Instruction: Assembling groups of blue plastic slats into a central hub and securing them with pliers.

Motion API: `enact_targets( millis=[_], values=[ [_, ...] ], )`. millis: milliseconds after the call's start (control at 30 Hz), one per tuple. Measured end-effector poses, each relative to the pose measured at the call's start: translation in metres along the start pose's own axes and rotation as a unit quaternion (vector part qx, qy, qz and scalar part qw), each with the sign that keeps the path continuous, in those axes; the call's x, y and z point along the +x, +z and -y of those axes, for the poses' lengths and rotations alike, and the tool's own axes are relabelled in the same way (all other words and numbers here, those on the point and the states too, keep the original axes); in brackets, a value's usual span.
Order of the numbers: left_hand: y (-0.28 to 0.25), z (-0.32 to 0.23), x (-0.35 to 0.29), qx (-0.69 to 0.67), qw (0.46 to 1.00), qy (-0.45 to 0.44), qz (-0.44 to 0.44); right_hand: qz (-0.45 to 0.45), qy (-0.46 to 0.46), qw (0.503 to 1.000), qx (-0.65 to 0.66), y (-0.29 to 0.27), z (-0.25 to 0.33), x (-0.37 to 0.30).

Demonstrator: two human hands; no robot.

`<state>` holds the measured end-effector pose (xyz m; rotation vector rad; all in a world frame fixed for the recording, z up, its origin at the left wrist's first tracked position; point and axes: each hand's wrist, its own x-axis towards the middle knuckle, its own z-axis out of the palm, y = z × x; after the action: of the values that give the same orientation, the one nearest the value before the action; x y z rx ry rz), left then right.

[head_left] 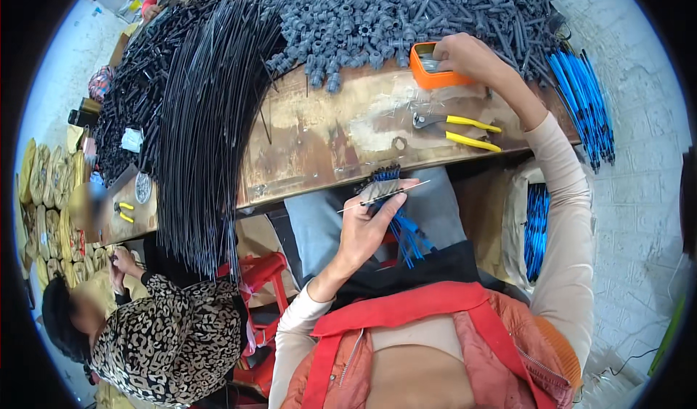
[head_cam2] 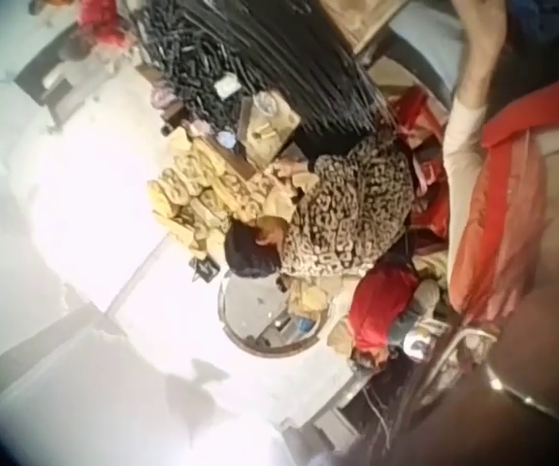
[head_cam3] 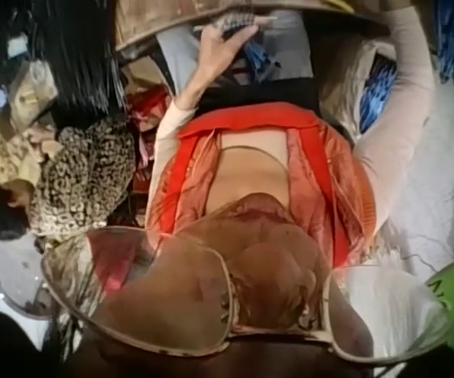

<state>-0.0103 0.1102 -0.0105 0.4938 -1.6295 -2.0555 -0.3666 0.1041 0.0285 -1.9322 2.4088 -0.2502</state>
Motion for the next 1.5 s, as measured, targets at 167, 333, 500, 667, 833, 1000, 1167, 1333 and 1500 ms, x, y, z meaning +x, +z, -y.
enact_targets(
  millis=[167, 333, 500, 667, 833, 1000, 1167, 1333, 1500],
  values=[
    [-0.011, -0.003, 0.006, 0.033, 0.999, -0.012, 0.036, -0.043, -0.040, 0.997, 0.056, 0.007, -0.018, 0.005],
    [-0.007, -0.012, 0.001, 0.046, 0.997, 0.034, 0.057, -0.041, -0.069, 0.995, 0.061, 0.002, -0.020, 0.001],
    [-0.015, -0.001, 0.009, 0.112, 0.987, 0.095, 0.070, -0.185, -0.099, 0.964, 0.163, -0.023, 0.022, -0.019],
    [-0.022, 0.011, 0.015, 0.145, 0.982, 0.097, 0.073, -0.235, -0.154, 0.932, 0.228, -0.023, 0.071, -0.058],
    [-0.034, 0.016, 0.012, 0.045, 0.995, 0.063, 0.061, -0.171, -0.193, 0.944, 0.203, -0.016, 0.150, -0.116],
    [-0.032, 0.015, 0.012, 0.036, 0.995, 0.062, 0.064, -0.154, -0.150, 0.950, 0.228, -0.015, 0.163, -0.134],
    [-0.033, 0.018, 0.016, 0.014, 0.996, 0.072, 0.059, -0.152, -0.153, 0.942, 0.256, -0.011, 0.164, -0.131],
    [-0.035, 0.019, 0.015, 0.028, 0.996, 0.064, 0.063, -0.147, -0.155, 0.944, 0.251, -0.010, 0.165, -0.128],
    [-0.036, 0.021, 0.016, 0.039, 0.996, 0.053, 0.067, -0.205, -0.187, 0.947, 0.161, -0.007, 0.164, -0.127]
  ],
)
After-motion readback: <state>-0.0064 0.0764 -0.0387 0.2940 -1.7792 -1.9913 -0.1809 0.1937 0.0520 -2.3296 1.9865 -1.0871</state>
